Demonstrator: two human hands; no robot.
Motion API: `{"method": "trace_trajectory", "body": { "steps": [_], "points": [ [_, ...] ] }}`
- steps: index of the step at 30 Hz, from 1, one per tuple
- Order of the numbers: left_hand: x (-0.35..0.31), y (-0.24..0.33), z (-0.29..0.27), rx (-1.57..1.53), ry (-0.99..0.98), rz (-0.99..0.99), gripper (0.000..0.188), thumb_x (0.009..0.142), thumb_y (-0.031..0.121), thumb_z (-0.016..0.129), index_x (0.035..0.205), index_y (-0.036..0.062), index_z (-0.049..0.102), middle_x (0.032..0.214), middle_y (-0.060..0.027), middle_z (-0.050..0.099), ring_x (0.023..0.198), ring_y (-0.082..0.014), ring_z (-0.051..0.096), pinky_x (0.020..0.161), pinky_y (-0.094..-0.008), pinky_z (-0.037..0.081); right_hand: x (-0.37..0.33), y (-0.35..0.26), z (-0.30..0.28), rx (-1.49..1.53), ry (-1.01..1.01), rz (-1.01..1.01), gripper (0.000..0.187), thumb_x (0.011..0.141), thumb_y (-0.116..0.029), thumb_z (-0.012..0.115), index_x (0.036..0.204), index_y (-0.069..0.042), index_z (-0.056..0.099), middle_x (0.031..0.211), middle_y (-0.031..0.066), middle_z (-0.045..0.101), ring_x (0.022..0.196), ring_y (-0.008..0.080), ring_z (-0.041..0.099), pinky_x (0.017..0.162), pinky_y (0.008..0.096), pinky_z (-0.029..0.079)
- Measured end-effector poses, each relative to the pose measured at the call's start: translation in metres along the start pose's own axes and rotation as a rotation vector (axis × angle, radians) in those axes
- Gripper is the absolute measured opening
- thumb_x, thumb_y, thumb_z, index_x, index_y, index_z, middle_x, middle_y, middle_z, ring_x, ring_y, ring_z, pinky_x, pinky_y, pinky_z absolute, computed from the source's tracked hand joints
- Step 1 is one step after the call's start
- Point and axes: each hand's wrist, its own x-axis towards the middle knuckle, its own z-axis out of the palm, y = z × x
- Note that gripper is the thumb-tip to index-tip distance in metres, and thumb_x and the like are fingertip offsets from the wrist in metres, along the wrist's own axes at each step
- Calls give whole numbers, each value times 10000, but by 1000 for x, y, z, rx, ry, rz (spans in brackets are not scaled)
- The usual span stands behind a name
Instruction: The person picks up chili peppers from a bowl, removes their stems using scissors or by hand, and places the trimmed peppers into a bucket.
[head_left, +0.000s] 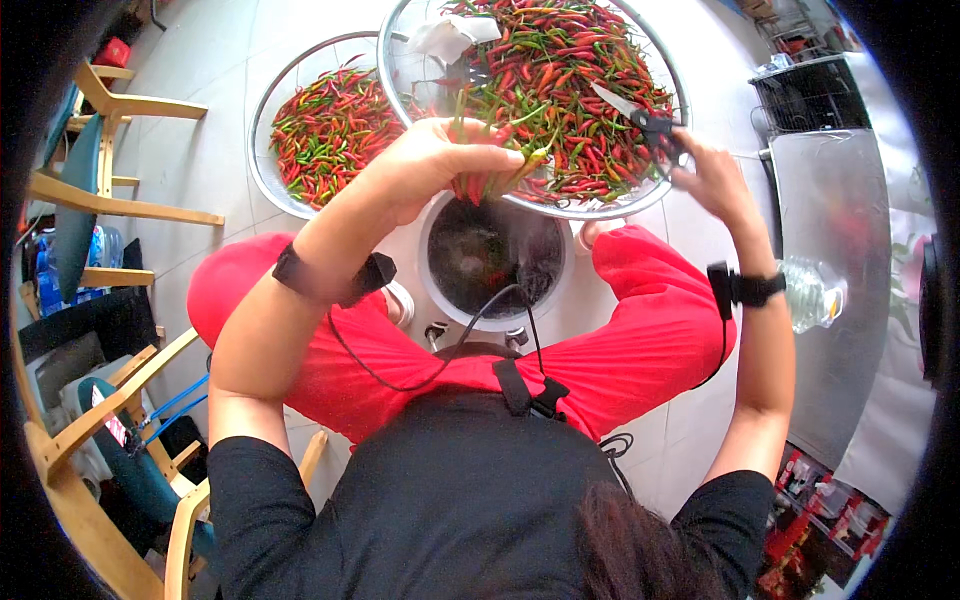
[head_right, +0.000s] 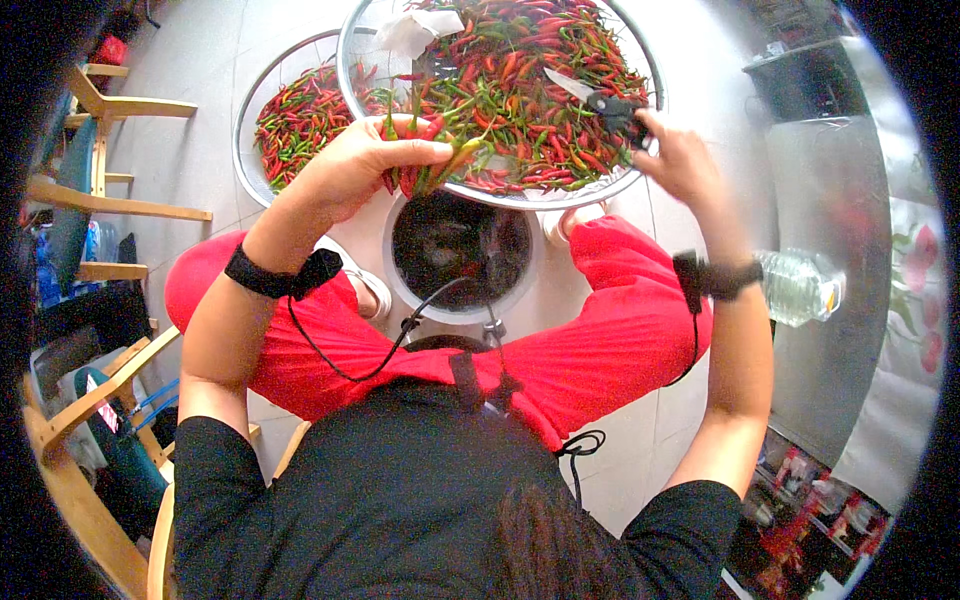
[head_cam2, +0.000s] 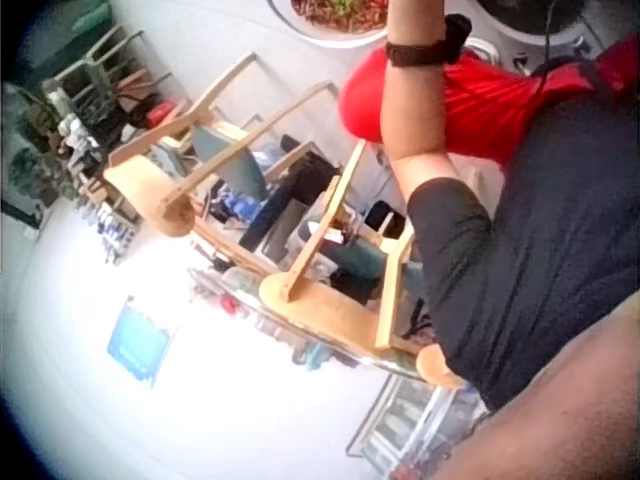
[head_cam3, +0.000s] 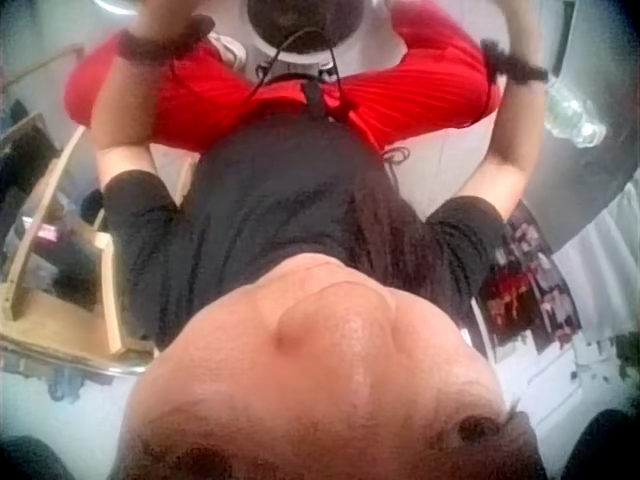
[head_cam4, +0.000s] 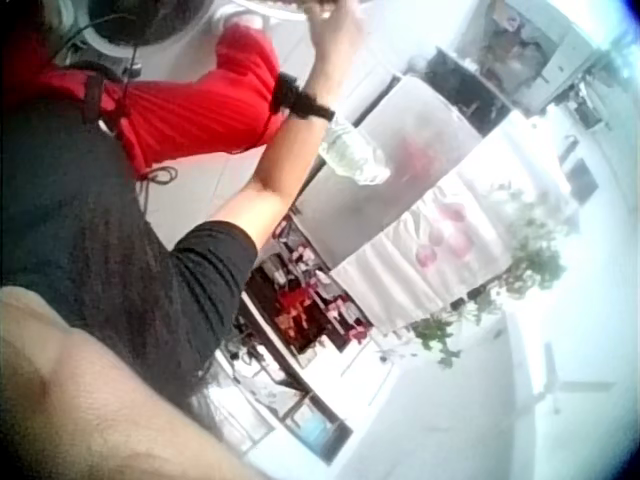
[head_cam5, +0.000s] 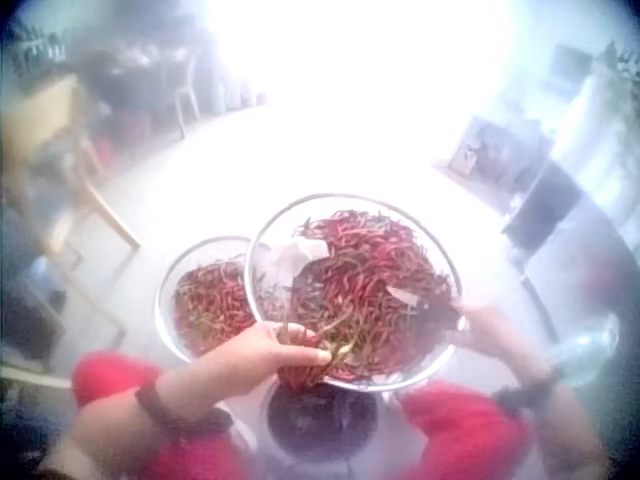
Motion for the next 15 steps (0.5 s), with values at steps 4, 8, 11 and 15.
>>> {"method": "trace_trajectory", "body": {
  "steps": [4, 8, 11, 15],
  "points": [
    [-9, 11, 5, 48, -25, -4, 195, 816, 218, 816, 853, 54, 717, 764, -11, 660, 649, -106, 587, 610, -269, 434, -66, -81, -10, 949, -327, 325, 462, 924, -320, 722, 1235, -6, 586, 884, 18, 560, 796, 104, 546, 707, 270, 472],
    [-1, 0, -7, 73, -178, -63, 252, 801, 242, 828, 893, 46, 699, 749, 1, 623, 638, -100, 575, 588, -254, 424, -133, -125, 10, 1331, -379, 263, 528, 963, -516, 613, 1096, -6, 573, 907, 8, 563, 831, 112, 522, 746, 293, 461],
    [-5, 4, 3, 56, -208, -186, 272, 810, 149, 828, 1003, 35, 674, 890, -29, 678, 783, -99, 643, 675, -232, 494, -158, -140, 27, 1297, -501, 275, 457, 1001, -460, 557, 1023, -5, 592, 831, 27, 573, 781, 115, 538, 704, 286, 463],
    [-11, 5, 7, 70, -266, -304, 282, 806, 100, 835, 1020, 44, 662, 904, -25, 683, 751, -87, 654, 624, -212, 508, -170, -163, 31, 1361, -544, 327, 410, 1036, -400, 527, 966, -6, 615, 747, -4, 569, 698, 83, 531, 638, 250, 446]
  ]
}}
